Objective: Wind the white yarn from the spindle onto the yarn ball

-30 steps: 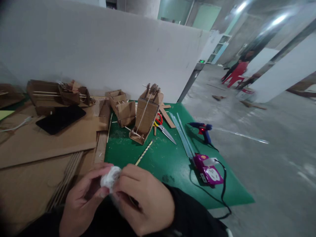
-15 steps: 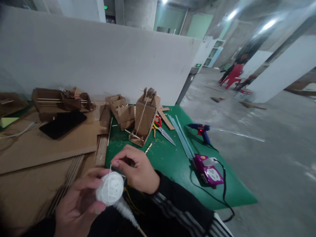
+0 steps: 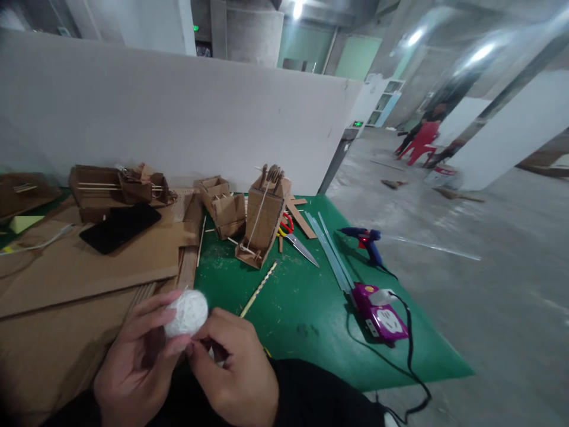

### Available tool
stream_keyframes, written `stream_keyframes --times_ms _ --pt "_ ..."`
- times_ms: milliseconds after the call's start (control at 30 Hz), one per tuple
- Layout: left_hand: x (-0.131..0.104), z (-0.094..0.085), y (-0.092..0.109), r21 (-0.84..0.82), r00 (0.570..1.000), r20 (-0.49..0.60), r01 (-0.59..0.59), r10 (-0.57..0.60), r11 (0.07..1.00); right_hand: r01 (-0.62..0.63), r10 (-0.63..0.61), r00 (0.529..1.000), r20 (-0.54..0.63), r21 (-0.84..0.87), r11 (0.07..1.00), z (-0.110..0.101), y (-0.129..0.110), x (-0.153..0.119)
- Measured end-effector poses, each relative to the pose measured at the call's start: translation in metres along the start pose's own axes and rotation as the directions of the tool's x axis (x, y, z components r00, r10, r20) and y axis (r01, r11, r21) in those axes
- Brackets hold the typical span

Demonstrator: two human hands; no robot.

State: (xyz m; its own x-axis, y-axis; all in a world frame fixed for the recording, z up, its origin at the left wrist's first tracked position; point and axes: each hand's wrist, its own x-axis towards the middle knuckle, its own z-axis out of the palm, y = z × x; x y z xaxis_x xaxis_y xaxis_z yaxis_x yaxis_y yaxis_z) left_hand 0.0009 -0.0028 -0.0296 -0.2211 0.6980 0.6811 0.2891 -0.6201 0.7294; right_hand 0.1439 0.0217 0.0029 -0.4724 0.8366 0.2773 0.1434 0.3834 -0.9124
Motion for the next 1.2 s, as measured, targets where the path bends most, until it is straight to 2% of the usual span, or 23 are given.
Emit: stream_keyframes --times_ms 133,233,333,433,500,567,633,733,867,967,1100,1200 --pt "0.002 -0.005 -0.002 -0.005 0.985 0.120 0.124 -0.122 0.992 0.152 -0.151 0.988 0.014 -0.094 0.984 -0.012 -0.012 -0.003" --pt "0.006 -0.009 -0.002 -0.049 0.934 0.259 0.266 -0.245 0.963 0.303 -0.283 0.951 0.122 -0.204 0.931 -0.029 -0.020 0.000" --pt "0.009 -0.011 0.000 -0.158 0.878 0.347 0.401 -0.329 0.902 0.370 -0.319 0.923 0.217 -0.266 0.890 -0.048 -0.024 0.011" --pt "0.007 -0.009 0.001 -0.271 0.825 0.390 0.527 -0.409 0.805 0.409 -0.359 0.904 0.233 -0.221 0.886 -0.059 -0.019 0.026" --pt "0.004 -0.007 0.002 -0.333 0.811 0.365 0.572 -0.457 0.750 0.414 -0.378 0.898 0.224 -0.141 0.899 -0.061 -0.011 0.036" --pt "0.000 -0.005 0.003 -0.361 0.828 0.308 0.558 -0.469 0.748 0.372 -0.353 0.915 0.194 -0.070 0.926 -0.059 -0.001 0.043" --pt "-0.004 -0.003 0.003 -0.349 0.856 0.271 0.513 -0.440 0.784 0.296 -0.291 0.946 0.140 -0.017 0.955 -0.054 0.009 0.047" --pt "-0.007 0.001 0.002 -0.275 0.880 0.251 0.464 -0.403 0.842 0.197 -0.198 0.979 0.047 0.011 0.980 -0.045 0.018 0.049" --pt "-0.009 0.004 0.000 -0.162 0.907 0.223 0.397 -0.358 0.904 0.106 -0.106 0.994 -0.032 0.011 0.994 -0.038 0.023 0.047" --pt "-0.008 0.003 0.000 -0.137 0.924 0.207 0.352 -0.321 0.926 0.077 -0.075 0.997 -0.034 0.059 0.995 -0.032 0.028 0.044" --pt "-0.005 0.004 0.003 -0.103 0.973 0.076 0.224 -0.216 0.969 0.055 -0.054 0.998 -0.010 0.124 0.991 -0.019 0.035 0.036" --pt "-0.001 0.007 0.005 -0.139 0.970 0.010 0.244 -0.245 0.960 0.046 -0.047 0.998 0.030 0.039 0.998 -0.010 0.034 0.025"
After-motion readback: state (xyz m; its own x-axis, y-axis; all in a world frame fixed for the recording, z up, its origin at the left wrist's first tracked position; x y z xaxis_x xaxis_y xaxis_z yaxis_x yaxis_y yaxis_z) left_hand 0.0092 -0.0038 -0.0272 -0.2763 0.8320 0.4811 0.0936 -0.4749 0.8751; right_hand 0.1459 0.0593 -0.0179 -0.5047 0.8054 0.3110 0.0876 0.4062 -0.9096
